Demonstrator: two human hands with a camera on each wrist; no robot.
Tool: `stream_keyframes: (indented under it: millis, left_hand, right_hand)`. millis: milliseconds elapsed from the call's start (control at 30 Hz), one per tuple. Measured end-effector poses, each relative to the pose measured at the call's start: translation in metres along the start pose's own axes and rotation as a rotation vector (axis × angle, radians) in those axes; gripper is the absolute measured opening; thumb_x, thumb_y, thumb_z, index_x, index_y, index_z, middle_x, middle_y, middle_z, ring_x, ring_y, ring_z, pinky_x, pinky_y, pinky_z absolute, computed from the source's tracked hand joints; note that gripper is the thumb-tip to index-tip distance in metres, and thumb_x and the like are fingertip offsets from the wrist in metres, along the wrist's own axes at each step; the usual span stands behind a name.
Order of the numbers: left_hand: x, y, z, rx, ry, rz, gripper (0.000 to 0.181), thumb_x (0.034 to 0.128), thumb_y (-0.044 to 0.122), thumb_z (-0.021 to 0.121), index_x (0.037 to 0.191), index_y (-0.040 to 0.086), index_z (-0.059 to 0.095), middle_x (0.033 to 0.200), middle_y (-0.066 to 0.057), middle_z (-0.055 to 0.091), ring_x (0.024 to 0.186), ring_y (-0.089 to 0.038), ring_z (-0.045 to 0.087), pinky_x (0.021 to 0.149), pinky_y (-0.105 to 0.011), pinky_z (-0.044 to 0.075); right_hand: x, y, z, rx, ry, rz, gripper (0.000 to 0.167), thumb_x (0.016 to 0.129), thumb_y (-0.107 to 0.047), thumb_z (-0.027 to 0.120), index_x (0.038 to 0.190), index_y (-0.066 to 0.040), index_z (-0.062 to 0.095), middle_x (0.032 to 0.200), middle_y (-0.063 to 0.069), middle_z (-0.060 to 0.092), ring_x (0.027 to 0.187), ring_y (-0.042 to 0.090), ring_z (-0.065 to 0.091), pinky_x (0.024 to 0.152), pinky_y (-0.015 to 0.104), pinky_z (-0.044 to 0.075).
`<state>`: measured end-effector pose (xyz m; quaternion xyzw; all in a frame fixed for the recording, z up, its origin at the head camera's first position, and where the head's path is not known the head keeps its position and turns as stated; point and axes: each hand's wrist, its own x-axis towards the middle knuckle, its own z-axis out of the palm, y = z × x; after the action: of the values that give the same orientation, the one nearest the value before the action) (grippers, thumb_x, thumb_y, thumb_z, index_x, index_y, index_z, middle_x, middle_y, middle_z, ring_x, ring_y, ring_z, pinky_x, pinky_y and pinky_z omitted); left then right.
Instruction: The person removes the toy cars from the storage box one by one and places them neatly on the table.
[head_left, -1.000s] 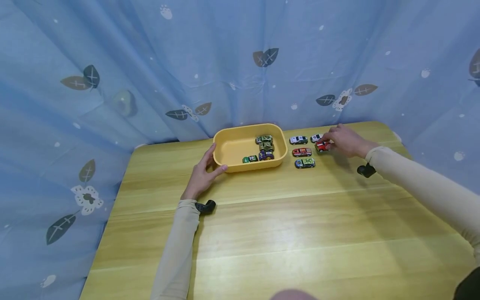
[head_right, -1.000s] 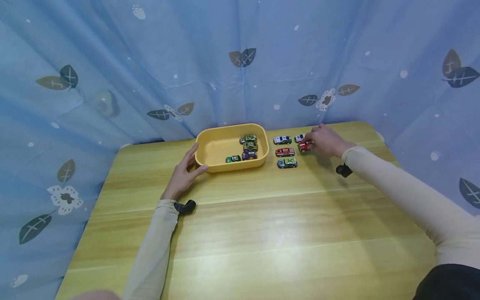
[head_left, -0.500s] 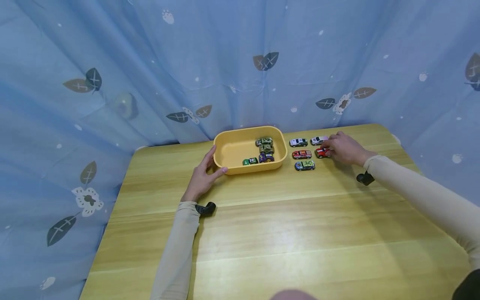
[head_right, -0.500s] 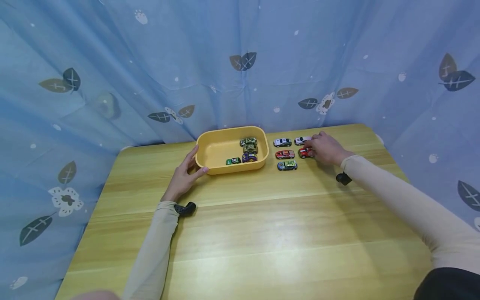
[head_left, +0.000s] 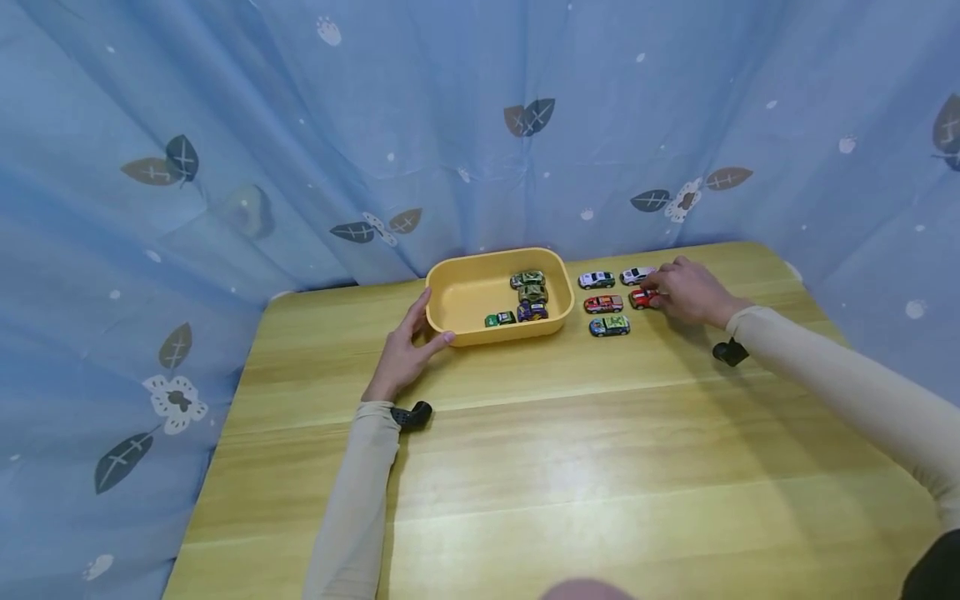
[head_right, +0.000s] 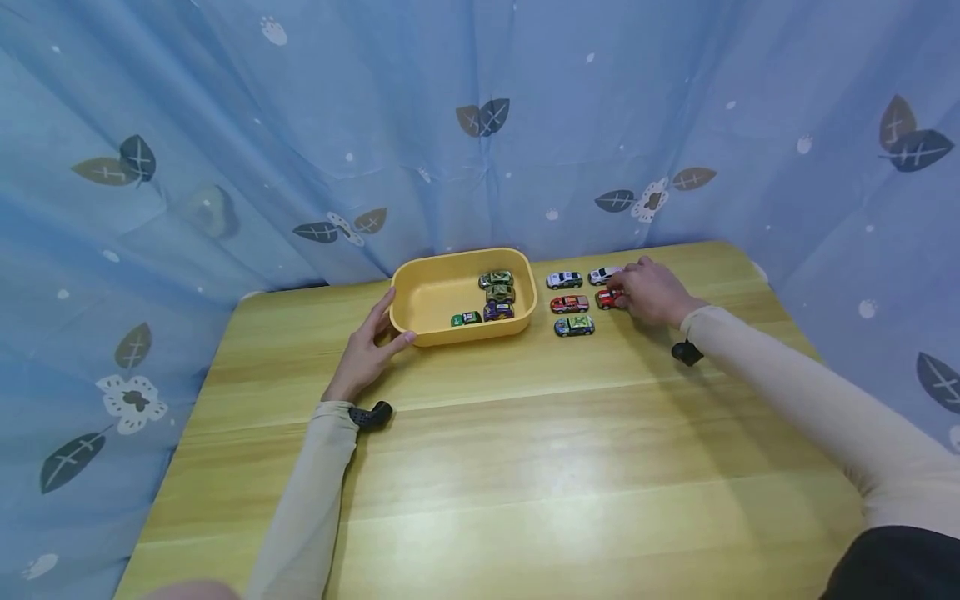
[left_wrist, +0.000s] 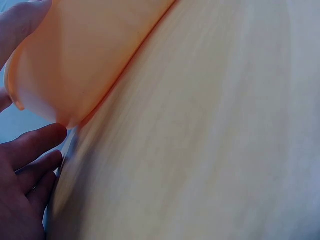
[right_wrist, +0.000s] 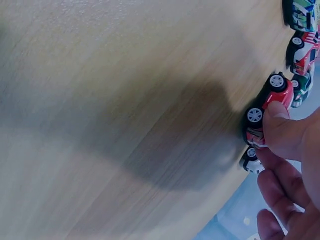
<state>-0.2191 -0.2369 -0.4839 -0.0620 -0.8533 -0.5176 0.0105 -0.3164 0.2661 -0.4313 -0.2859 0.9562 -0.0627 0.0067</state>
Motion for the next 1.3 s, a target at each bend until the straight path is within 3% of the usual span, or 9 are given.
stream_keyframes:
  millis: [133, 300, 400, 500, 667, 767, 900, 1067, 1300]
  left_hand:
    - [0.0, 0.0, 0.0, 0.0, -0.003, -0.002, 0.091, 0.0949, 0.048, 0.079, 0.168, 0.042, 0.026, 0.164, -0.011, 0.049, 0.15, -0.032, 0.05, 0.13, -0.056, 0.028]
    - [0.0, 0.001, 0.0, -0.014, -0.005, 0.003, 0.09, 0.096, 0.046, 0.079, 0.169, 0.041, 0.026, 0.165, -0.011, 0.049, 0.151, -0.032, 0.049, 0.13, -0.056, 0.028]
    - [0.0, 0.001, -0.001, -0.013, 0.001, 0.004, 0.089, 0.0965, 0.045, 0.078, 0.168, 0.041, 0.026, 0.165, -0.011, 0.048, 0.151, -0.033, 0.048, 0.13, -0.057, 0.027]
    - [0.0, 0.001, -0.002, -0.003, 0.006, -0.003, 0.089, 0.0962, 0.047, 0.078, 0.168, 0.042, 0.026, 0.165, -0.011, 0.048, 0.152, -0.033, 0.047, 0.13, -0.057, 0.027]
    - [0.0, 0.0, -0.002, 0.002, 0.015, -0.006, 0.091, 0.0945, 0.051, 0.079, 0.168, 0.043, 0.026, 0.165, -0.012, 0.048, 0.152, -0.033, 0.048, 0.13, -0.057, 0.028]
    - [0.0, -0.001, 0.0, -0.005, 0.013, 0.0, 0.092, 0.0936, 0.052, 0.079, 0.168, 0.044, 0.026, 0.165, -0.012, 0.048, 0.152, -0.032, 0.048, 0.13, -0.056, 0.028]
    - [-0.001, -0.002, 0.001, -0.007, 0.01, 0.002, 0.093, 0.0927, 0.053, 0.08, 0.168, 0.043, 0.027, 0.165, -0.011, 0.048, 0.152, -0.03, 0.048, 0.131, -0.054, 0.027]
    - [0.0, -0.002, 0.003, -0.009, -0.002, -0.002, 0.093, 0.0931, 0.052, 0.08, 0.168, 0.044, 0.026, 0.167, -0.011, 0.045, 0.153, -0.031, 0.046, 0.131, -0.054, 0.027]
    - [0.002, -0.005, 0.002, 0.003, 0.012, -0.009, 0.092, 0.091, 0.058, 0.079, 0.165, 0.053, 0.025, 0.167, -0.008, 0.046, 0.154, -0.028, 0.045, 0.131, -0.053, 0.028]
  right_hand:
    - [0.0, -0.002, -0.007, 0.048, 0.001, 0.047, 0.037, 0.092, -0.011, 0.08, 0.128, -0.003, 0.074, 0.125, 0.026, 0.073, 0.112, 0.051, 0.062, 0.092, 0.065, 0.05]
    - [0.008, -0.012, -0.019, 0.142, 0.059, 0.047, 0.038, 0.092, -0.015, 0.083, 0.126, 0.0, 0.074, 0.126, 0.024, 0.074, 0.117, 0.047, 0.063, 0.103, 0.065, 0.045]
    - [0.021, -0.028, -0.026, 0.186, 0.11, 0.027, 0.044, 0.093, -0.02, 0.084, 0.128, 0.003, 0.071, 0.128, 0.025, 0.073, 0.123, 0.047, 0.062, 0.115, 0.066, 0.037]
    - [0.037, -0.051, -0.031, 0.226, 0.153, 0.009, 0.048, 0.095, -0.028, 0.082, 0.13, 0.003, 0.07, 0.132, 0.027, 0.07, 0.129, 0.047, 0.057, 0.118, 0.065, 0.032]
    - [0.071, -0.088, -0.036, 0.271, 0.174, -0.012, 0.048, 0.093, -0.036, 0.084, 0.124, -0.002, 0.075, 0.153, 0.026, 0.055, 0.145, 0.047, 0.043, 0.124, 0.063, 0.026]
    - [0.091, -0.106, -0.039, 0.295, 0.151, -0.053, 0.045, 0.089, -0.038, 0.087, 0.119, -0.006, 0.078, 0.166, 0.024, 0.041, 0.155, 0.047, 0.033, 0.129, 0.066, 0.019]
    - [0.119, -0.128, -0.042, 0.277, 0.076, -0.18, 0.039, 0.085, -0.042, 0.089, 0.11, -0.012, 0.083, 0.172, 0.022, 0.03, 0.161, 0.045, 0.022, 0.13, 0.066, 0.015]
    - [0.144, -0.155, -0.037, 0.174, -0.048, -0.3, 0.027, 0.081, -0.042, 0.092, 0.094, -0.02, 0.085, 0.169, 0.019, 0.039, 0.157, 0.042, 0.026, 0.129, 0.066, 0.019]
    - [0.159, -0.181, -0.022, 0.109, -0.198, -0.386, 0.027, 0.079, -0.045, 0.094, 0.091, -0.023, 0.086, 0.166, 0.017, 0.043, 0.154, 0.043, 0.03, 0.122, 0.071, 0.028]
